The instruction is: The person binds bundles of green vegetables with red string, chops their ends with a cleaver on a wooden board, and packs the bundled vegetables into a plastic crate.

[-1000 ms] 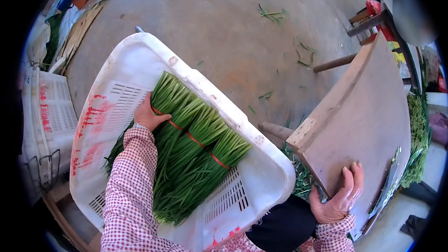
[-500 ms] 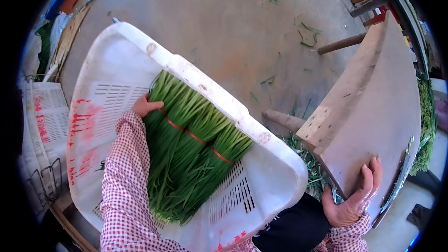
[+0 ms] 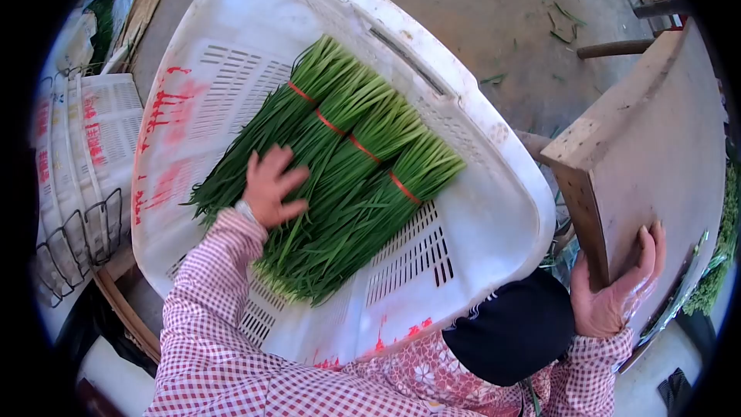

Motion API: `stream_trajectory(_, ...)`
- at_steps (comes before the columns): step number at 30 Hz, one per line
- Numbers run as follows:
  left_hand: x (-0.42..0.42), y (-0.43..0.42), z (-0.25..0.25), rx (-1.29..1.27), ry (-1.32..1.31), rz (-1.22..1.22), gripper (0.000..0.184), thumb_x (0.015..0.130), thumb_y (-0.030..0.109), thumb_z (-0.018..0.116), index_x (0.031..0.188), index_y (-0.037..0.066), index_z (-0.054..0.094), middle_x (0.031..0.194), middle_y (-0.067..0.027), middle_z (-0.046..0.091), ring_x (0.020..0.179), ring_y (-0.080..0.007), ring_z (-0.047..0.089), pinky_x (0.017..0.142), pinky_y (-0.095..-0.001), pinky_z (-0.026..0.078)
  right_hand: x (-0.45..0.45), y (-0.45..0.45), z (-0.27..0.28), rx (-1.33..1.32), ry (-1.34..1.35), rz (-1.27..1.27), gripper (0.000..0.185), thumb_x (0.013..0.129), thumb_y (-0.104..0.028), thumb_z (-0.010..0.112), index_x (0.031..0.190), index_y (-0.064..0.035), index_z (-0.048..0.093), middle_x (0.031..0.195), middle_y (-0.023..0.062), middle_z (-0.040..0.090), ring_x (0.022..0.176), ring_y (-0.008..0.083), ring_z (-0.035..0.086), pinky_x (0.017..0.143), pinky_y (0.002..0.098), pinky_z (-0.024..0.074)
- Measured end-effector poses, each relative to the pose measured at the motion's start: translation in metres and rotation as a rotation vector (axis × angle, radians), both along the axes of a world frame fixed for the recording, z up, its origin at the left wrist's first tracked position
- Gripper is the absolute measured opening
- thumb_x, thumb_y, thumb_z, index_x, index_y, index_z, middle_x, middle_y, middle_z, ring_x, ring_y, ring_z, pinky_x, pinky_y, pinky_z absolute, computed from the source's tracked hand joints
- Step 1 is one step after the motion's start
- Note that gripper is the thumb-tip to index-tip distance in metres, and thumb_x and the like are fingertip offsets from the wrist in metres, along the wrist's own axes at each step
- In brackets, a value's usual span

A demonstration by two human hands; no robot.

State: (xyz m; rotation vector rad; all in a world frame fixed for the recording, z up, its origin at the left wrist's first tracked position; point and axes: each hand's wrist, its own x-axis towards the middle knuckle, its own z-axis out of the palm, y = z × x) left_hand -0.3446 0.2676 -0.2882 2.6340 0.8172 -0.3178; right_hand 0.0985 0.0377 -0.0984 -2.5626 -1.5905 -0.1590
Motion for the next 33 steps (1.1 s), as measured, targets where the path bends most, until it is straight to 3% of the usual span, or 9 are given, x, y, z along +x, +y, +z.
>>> stream_trajectory(3,-0.032,-0.066,0.002,-0.044,0.222,0.074,0.054,0.078,0.04,0.068,0.126,0.022,0.052,0.151,-0.0092,0.024,0.139,-0.0381,0.018,0.105,-0.069,0.016,0.005,-0.001,-0.001,0.011,-0.044,0.055,0.075,0.069,-0.012,0.071,0.135,-0.0046,0.034,0.137,0.0227,0.036,0.127,0.0387,0.038,0.105,0.0444,0.0332)
stream_trajectory(9,-0.11,-0.083,0.008,0.011,0.32,0.12,0.04,0.085,0.019,0.06,0.123,0.014,0.054,0.151,-0.0081,0.025,0.137,-0.0354,0.024,0.108,-0.0546,0.027,0.01,-0.003,-0.004,0.047,-0.118,0.092,0.074,0.069,-0.018,0.071,0.134,-0.0071,0.038,0.137,0.0186,0.04,0.127,0.0359,0.039,0.104,0.0458,0.0319)
stream_trajectory(15,-0.187,-0.14,0.068,-0.093,0.711,0.488,0.028,0.085,0.011,0.056,0.111,0.008,0.064,0.147,-0.0135,0.034,0.131,-0.0365,0.035,0.101,-0.0447,0.04,0.01,-0.003,-0.005,0.047,-0.13,0.092,0.074,0.07,-0.018,0.072,0.134,-0.0079,0.038,0.137,0.0173,0.04,0.127,0.0353,0.04,0.104,0.0455,0.0325)
stream_trajectory(17,-0.188,-0.149,0.079,-0.025,0.431,0.941,0.023,0.088,0.011,0.054,0.108,0.006,0.064,0.134,-0.0174,0.048,0.117,-0.0361,0.051,0.091,-0.0412,0.047,0.012,-0.003,-0.006,0.049,-0.137,0.082,0.073,0.07,-0.019,0.072,0.134,-0.0083,0.038,0.137,0.0171,0.04,0.126,0.0353,0.041,0.103,0.0452,0.0335)
stream_trajectory(18,-0.188,-0.149,0.079,0.025,0.253,0.964,0.019,0.089,0.014,0.056,0.104,0.005,0.064,0.11,-0.0182,0.061,0.095,-0.0341,0.062,0.082,-0.0402,0.05,0.012,-0.003,-0.006,0.051,-0.148,0.082,0.072,0.071,-0.018,0.071,0.134,-0.0088,0.039,0.137,0.0171,0.041,0.125,0.0355,0.042,0.103,0.0452,0.0342)
stream_trajectory(20,-0.146,-0.149,0.082,0.148,-0.122,0.926,0.016,0.088,0.016,0.059,0.098,0.006,0.065,0.093,-0.0164,0.065,0.083,-0.0319,0.063,0.074,-0.0395,0.051,0.013,-0.003,-0.007,0.056,-0.146,0.098,0.071,0.071,-0.019,0.072,0.134,-0.0089,0.039,0.136,0.0171,0.041,0.125,0.0355,0.042,0.103,0.0452,0.0347)
stream_trajectory(23,-0.075,-0.14,0.077,0.048,-0.326,0.803,0.014,0.086,0.016,0.061,0.095,0.005,0.065,0.085,-0.0153,0.065,0.076,-0.032,0.064,0.069,-0.0383,0.052,0.017,-0.004,-0.01,0.067,-0.152,0.109,0.071,0.071,-0.019,0.072,0.133,-0.0091,0.04,0.135,0.0169,0.042,0.124,0.0356,0.043,0.102,0.045,0.0355)
stream_trajectory(28,-0.035,-0.111,0.042,-0.132,0.174,0.814,0.034,0.09,0.037,0.055,0.099,0.005,0.061,0.098,-0.0162,0.064,0.09,-0.0332,0.061,0.077,-0.0441,0.049,0.015,-0.002,-0.007,0.051,-0.149,0.081,0.07,0.071,-0.021,0.071,0.133,-0.0093,0.04,0.134,0.0165,0.043,0.123,0.035,0.044,0.101,0.0446,0.0367)
stream_trajectory(33,-0.015,-0.096,0.034,-0.141,0.285,0.809,0.035,0.091,0.036,0.055,0.102,0.003,0.062,0.1,-0.0187,0.063,0.09,-0.0352,0.061,0.077,-0.0446,0.049,0.01,-0.001,-0.005,0.064,-0.164,0.077,0.069,0.071,-0.022,0.07,0.133,-0.0096,0.041,0.134,0.0156,0.044,0.124,0.0339,0.043,0.101,0.0442,0.036)
